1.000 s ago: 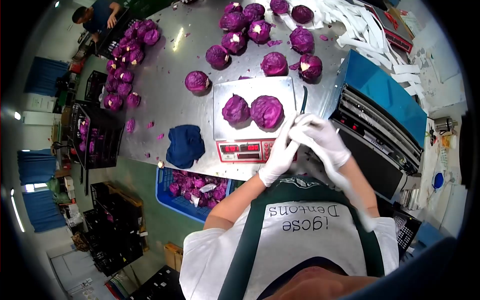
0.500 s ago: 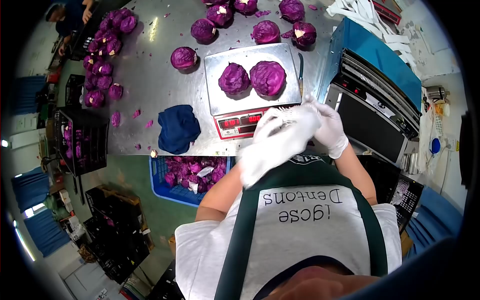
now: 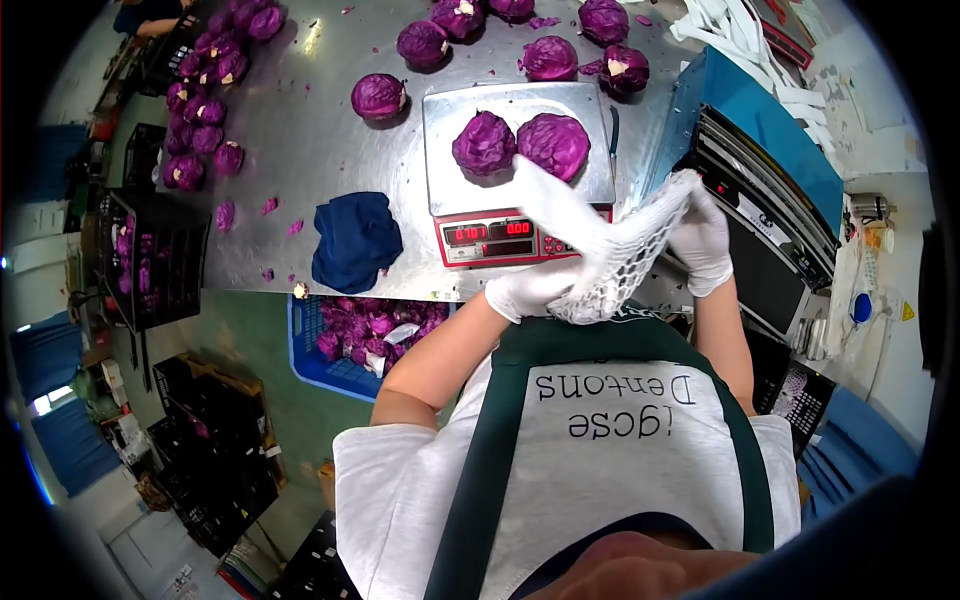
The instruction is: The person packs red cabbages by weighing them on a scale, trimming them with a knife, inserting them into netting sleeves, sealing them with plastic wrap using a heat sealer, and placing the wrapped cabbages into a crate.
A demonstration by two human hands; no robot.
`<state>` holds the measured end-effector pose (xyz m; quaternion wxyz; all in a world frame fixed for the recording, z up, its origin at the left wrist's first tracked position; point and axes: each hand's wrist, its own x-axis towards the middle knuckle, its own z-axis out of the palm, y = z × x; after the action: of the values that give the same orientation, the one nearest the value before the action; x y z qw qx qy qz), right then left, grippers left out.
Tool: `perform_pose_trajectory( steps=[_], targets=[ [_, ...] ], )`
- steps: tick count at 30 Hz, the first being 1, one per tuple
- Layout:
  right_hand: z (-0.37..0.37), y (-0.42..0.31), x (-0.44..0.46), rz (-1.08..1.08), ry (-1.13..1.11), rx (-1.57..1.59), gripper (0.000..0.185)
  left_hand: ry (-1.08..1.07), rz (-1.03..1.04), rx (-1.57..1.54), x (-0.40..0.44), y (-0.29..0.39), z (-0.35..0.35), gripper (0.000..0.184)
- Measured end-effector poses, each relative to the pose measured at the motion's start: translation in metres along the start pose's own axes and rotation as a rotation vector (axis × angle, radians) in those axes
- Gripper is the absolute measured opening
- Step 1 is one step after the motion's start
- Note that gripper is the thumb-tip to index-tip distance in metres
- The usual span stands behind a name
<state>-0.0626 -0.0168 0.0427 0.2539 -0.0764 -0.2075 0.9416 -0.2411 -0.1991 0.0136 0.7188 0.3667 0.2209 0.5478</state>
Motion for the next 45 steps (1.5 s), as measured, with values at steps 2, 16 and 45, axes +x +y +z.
perform_pose_trajectory(
  steps=[2,16,45],
  targets=[
    [-0.002,-0.009,-0.003,-0.002,0.066,0.187,0.025,0.167,-0.254,-0.262,0.003,0.018,0.004,0.044],
    [-0.101,0.012,-0.006,-0.003,0.457,-1.53,0.023,0.398,0.215,-0.034,-0.007,0.056,-0.002,0.036],
    [-0.105,0.081,0.116,0.163,0.374,-0.579,0.031,1.065,0.176,0.515,-0.055,0.014,-0.155,0.044]
  ],
)
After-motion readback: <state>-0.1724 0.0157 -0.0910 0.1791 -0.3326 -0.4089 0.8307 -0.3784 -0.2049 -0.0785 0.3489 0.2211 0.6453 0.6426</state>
